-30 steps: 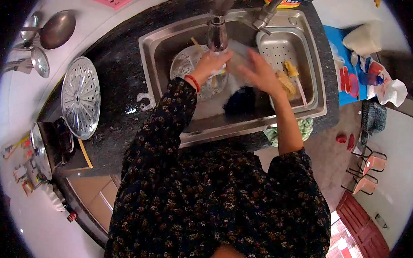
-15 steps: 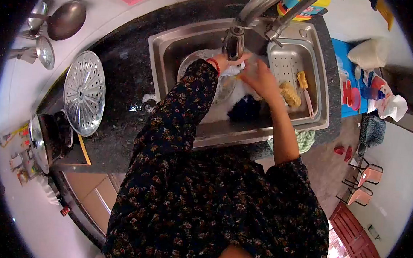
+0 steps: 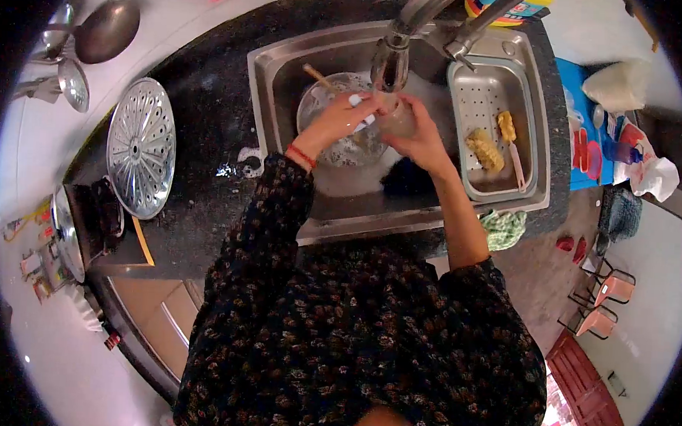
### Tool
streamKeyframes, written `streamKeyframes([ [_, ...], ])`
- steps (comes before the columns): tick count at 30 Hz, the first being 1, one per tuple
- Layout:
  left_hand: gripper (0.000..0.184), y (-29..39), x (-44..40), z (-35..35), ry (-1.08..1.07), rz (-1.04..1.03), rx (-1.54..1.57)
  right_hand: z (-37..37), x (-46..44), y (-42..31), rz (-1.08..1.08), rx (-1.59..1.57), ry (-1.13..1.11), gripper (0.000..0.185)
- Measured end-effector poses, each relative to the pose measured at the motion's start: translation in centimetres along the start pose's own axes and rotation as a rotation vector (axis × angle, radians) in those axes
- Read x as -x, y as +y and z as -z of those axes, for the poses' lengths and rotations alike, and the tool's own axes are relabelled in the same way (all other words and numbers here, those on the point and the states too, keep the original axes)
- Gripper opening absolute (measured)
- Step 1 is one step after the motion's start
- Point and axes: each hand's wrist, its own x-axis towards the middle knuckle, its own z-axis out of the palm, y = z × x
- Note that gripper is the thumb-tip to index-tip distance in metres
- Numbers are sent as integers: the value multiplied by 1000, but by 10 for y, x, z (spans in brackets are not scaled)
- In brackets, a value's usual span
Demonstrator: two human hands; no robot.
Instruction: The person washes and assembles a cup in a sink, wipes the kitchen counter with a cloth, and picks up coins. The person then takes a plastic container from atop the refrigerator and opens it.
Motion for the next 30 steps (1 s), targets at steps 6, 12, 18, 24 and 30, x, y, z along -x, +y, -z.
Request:
streamKeyframes([
  [6, 29, 1, 53, 1, 376, -95, 156, -25, -12, 4, -51, -284, 12, 80],
  [12, 31, -1, 95, -2, 465, -45, 252, -26, -11, 0, -87, -339, 39, 80],
  [18, 37, -8, 112, -7, 585, -84, 394, -20, -12, 7, -17, -46, 19, 78],
  [24, 38, -2, 122, -10, 642, -36, 359, -25, -20, 5, -45, -92, 48, 80],
  [30, 40, -4, 132, -15, 668, -56, 316, -27, -13, 5, -48, 13, 90, 81],
])
